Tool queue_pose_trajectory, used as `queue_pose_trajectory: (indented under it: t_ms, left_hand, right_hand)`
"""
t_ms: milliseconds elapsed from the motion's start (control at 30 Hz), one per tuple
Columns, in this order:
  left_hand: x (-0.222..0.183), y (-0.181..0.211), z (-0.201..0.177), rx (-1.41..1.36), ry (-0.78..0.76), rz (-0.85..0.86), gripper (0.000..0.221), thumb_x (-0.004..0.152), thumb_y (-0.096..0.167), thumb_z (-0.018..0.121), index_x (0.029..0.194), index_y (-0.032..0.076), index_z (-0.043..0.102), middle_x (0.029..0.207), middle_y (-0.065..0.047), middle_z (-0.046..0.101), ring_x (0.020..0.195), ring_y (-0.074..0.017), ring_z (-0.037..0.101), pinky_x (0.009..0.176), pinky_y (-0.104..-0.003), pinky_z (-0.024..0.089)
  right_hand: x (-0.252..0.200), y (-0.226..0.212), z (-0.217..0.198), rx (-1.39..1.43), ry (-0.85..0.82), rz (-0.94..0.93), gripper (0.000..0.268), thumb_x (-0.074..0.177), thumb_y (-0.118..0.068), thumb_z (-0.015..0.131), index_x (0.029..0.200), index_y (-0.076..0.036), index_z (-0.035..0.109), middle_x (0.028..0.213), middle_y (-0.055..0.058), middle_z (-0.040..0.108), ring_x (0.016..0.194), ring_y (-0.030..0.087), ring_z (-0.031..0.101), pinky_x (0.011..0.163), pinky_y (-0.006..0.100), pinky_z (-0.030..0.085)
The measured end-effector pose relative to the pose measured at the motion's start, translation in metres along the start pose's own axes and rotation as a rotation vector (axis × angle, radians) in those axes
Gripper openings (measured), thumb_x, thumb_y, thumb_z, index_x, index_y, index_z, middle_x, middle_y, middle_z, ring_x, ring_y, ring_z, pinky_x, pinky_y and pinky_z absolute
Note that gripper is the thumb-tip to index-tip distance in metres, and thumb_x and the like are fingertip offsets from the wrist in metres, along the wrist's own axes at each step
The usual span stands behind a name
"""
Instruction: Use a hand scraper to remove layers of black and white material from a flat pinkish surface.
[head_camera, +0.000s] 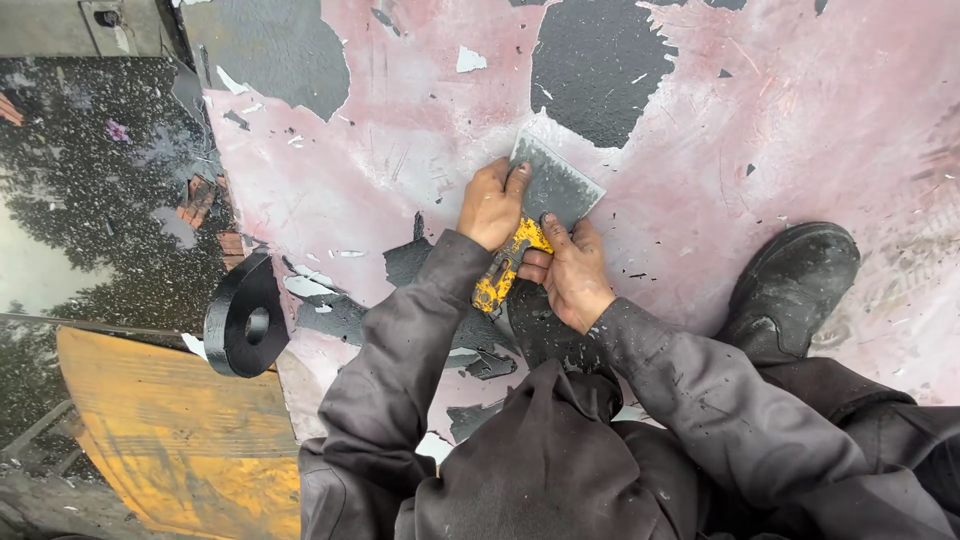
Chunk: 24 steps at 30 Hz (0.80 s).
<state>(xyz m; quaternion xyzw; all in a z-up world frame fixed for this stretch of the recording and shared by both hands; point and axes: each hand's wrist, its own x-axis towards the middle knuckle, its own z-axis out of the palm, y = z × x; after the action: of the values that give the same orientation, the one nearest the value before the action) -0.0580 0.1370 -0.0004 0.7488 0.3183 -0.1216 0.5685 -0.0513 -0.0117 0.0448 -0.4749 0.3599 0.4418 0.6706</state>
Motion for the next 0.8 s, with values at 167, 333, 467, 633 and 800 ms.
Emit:
queue_pose_trajectory:
  t_ms: [167, 333, 467, 633, 800]
  left_hand:
    - [0.03, 0.001, 0.004, 0.215, -0.001, 0.103, 0.036, 0.1, 0.028, 0.063, 0.083, -0.003, 0.066, 0.077, -0.029, 0.066, 0.077, -0.046, 0.066, 0.067, -0.05, 0.05]
    - [0.043, 0.004, -0.002, 0.192, -0.053, 0.073, 0.035, 0.096, 0.029, 0.063, 0.08, -0.002, 0.066, 0.069, -0.027, 0.064, 0.069, -0.0452, 0.068, 0.061, -0.051, 0.051]
    - [0.052, 0.02, 0.008, 0.204, 0.129, 0.09, 0.04, 0.097, 0.03, 0.065, 0.075, -0.003, 0.067, 0.07, -0.028, 0.064, 0.073, -0.0479, 0.066, 0.062, -0.052, 0.05]
    - [0.055, 0.022, -0.006, 0.178, 0.037, 0.103, 0.04, 0.098, 0.031, 0.062, 0.078, -0.003, 0.068, 0.069, -0.028, 0.064, 0.069, -0.0473, 0.066, 0.062, -0.052, 0.049]
    - [0.065, 0.01, -0.003, 0.286, -0.004, 0.225, 0.047, 0.102, 0.037, 0.06, 0.082, -0.006, 0.066, 0.077, -0.032, 0.062, 0.075, -0.0506, 0.062, 0.063, -0.054, 0.047]
  right_hand:
    - [0.002, 0.001, 0.004, 0.151, 0.012, 0.015, 0.029, 0.106, -0.02, 0.058, 0.123, -0.004, 0.04, 0.101, 0.013, 0.063, 0.068, 0.019, 0.066, 0.059, 0.036, 0.061]
    - [0.009, -0.004, 0.02, 0.183, 0.056, 0.039, 0.028, 0.102, -0.021, 0.057, 0.121, -0.007, 0.042, 0.097, 0.01, 0.065, 0.067, 0.02, 0.068, 0.056, 0.037, 0.061]
    - [0.02, -0.018, 0.011, 0.106, 0.018, -0.077, 0.032, 0.105, -0.022, 0.058, 0.122, -0.002, 0.04, 0.094, 0.014, 0.066, 0.065, 0.021, 0.067, 0.053, 0.036, 0.058]
    - [0.022, -0.015, 0.016, 0.127, 0.015, -0.012, 0.037, 0.106, -0.026, 0.059, 0.124, 0.002, 0.043, 0.098, 0.015, 0.066, 0.069, 0.023, 0.068, 0.055, 0.039, 0.062]
    - [0.001, -0.02, 0.023, 0.149, -0.035, 0.13, 0.053, 0.098, -0.041, 0.058, 0.13, -0.003, 0.04, 0.117, 0.023, 0.063, 0.096, 0.031, 0.074, 0.083, 0.047, 0.065]
